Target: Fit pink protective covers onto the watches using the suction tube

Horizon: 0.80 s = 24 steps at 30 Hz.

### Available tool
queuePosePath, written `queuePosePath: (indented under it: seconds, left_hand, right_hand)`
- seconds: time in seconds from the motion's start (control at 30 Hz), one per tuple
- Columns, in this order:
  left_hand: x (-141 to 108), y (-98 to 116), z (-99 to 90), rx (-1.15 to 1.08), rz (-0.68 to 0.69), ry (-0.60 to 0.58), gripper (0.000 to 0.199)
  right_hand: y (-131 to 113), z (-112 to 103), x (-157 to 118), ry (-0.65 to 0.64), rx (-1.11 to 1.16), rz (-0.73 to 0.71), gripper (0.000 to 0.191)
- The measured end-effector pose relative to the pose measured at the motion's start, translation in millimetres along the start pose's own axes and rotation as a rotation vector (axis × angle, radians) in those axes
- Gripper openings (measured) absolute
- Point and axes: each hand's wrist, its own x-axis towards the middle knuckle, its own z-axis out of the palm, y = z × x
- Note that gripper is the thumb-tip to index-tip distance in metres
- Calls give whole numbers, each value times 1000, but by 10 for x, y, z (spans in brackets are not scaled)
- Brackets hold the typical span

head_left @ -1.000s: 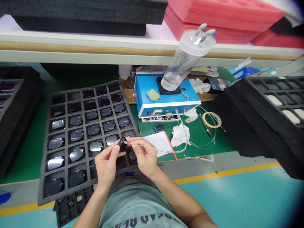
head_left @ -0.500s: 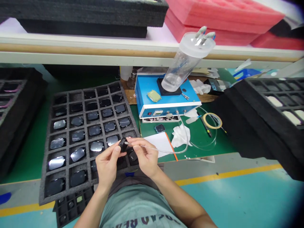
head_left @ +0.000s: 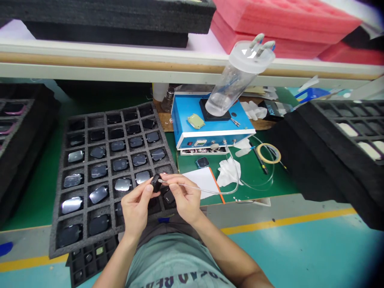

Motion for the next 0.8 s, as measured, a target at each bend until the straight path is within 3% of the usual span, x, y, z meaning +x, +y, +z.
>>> queuePosePath:
  seconds: [0.53,0.7,0.8]
  left_hand:
    - [-22,48,79,-65,9,-18,35]
    - [25,109,104,-187,-43,-10,46]
    - [54,141,86,-295,-99,-32,51]
  right_hand:
    - [28,-23,-70,1,18,30,12]
    - [20,-37,-101,-57,-33,-35,15]
    - [-42,-77,-178,-61,4,15,17]
